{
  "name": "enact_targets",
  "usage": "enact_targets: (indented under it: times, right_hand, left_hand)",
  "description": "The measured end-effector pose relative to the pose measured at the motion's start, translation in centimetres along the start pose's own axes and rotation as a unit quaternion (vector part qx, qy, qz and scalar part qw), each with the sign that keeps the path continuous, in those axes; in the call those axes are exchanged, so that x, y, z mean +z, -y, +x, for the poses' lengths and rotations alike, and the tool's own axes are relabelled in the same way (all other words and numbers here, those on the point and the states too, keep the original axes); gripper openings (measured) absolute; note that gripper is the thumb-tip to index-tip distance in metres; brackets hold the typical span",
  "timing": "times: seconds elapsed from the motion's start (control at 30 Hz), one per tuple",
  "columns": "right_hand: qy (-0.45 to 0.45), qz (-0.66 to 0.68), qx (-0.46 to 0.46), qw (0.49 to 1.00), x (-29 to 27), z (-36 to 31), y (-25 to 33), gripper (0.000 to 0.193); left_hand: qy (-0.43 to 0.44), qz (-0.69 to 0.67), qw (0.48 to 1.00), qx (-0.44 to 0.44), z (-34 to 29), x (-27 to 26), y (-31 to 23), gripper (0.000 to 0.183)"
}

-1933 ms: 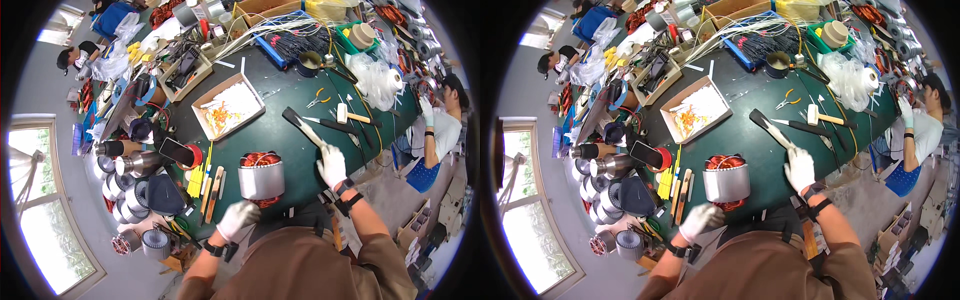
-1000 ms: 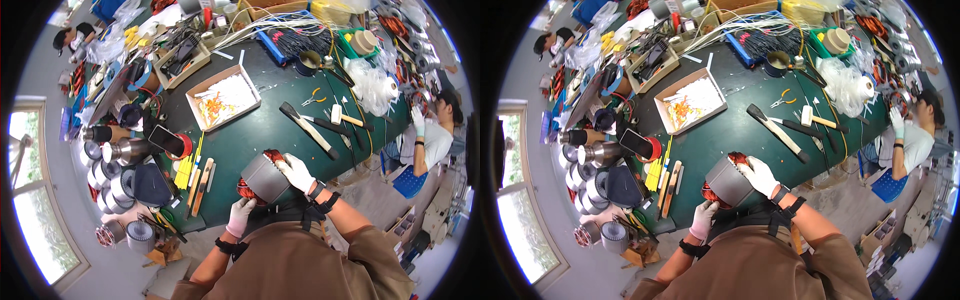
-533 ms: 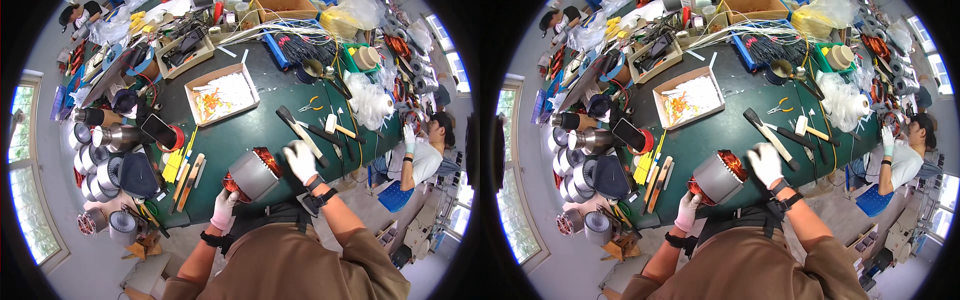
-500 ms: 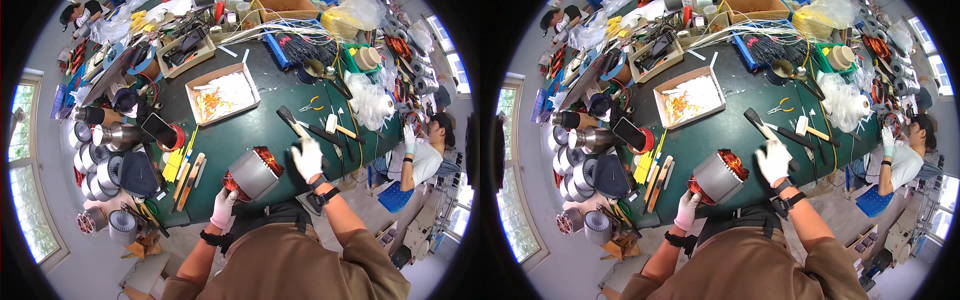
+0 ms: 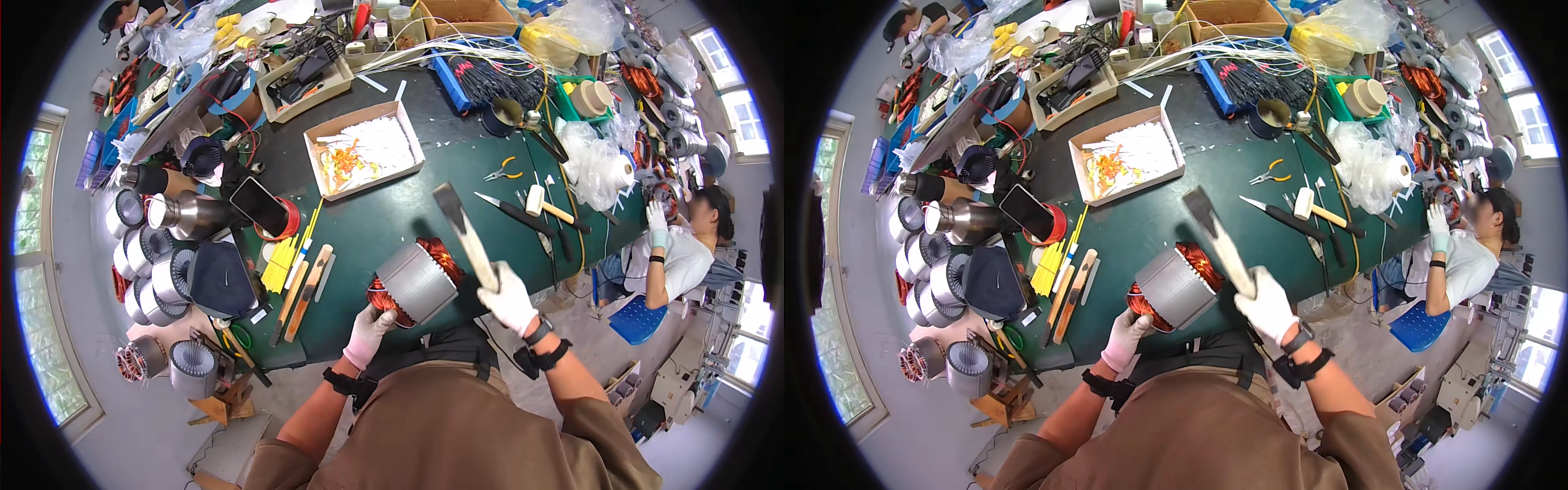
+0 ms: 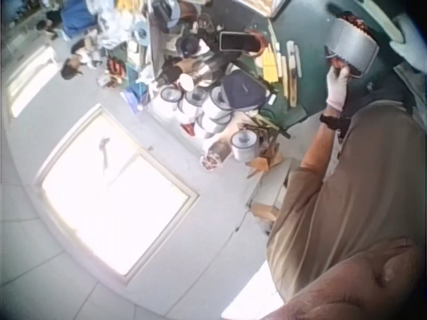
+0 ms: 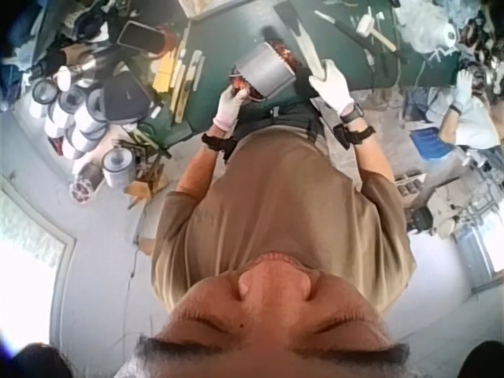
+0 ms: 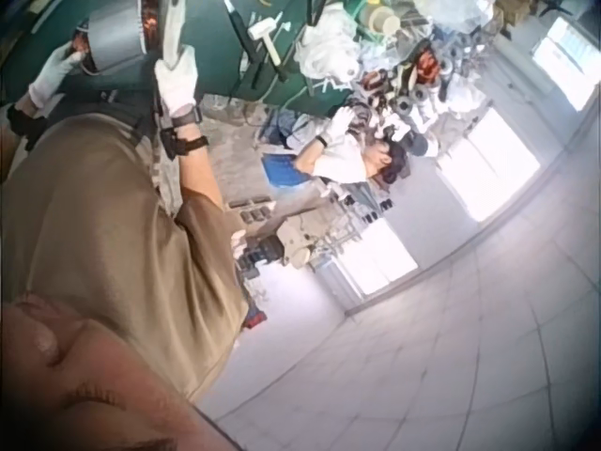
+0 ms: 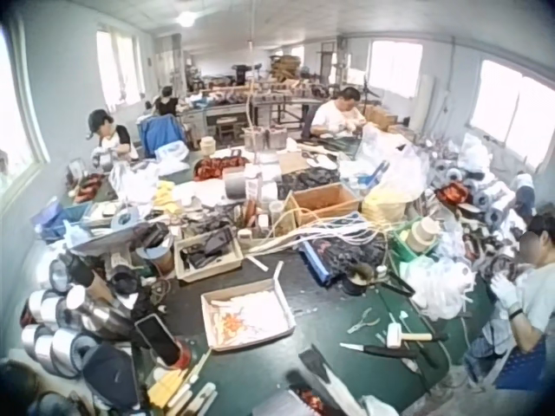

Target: Assemble internal components and coils of an electric motor stator using hand tools.

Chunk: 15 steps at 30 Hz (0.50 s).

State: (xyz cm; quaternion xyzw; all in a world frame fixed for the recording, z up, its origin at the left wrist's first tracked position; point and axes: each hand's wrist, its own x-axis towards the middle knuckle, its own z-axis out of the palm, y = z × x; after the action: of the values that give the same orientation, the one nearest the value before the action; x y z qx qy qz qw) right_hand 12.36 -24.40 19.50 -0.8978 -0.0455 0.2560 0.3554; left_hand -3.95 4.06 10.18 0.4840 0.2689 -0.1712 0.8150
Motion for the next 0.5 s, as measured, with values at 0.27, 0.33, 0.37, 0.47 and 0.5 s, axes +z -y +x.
enact_targets:
  times: [0.27,0.33,0.37,0.47,0.5]
  right_hand:
    - [-0.137,-0.107,-0.133,0.976,1.2,-4.6,5.9,0.04]
    - [-0.155,-0.092,-0.155,0.971,1.4,-5.0,6.5,0.039]
    - [-0.136,-0.124,-0.121,0.975,2.2,-4.9,5.4,0.038]
    - [-0.051,-0.22,-0.043,0.973,4.1,-3.2,0.2,0.029]
    - [-0.054,-0.244,-0.04,0.967,3.4,-2.8,1.2,0.029]
  left_hand:
    - [0.033,0.028,0.999,0.003,0.3,-0.2,0.6,0.054]
    - [0.032,0.028,0.999,0.005,0.4,0.1,0.4,0.053]
    - [0.025,0.029,0.999,0.014,0.4,0.2,0.3,0.053]
    - [0.02,0.018,0.999,0.02,0.3,0.6,0.1,0.051]
    - [0.016,0.007,1.0,0.019,0.5,0.4,0.1,0.05]
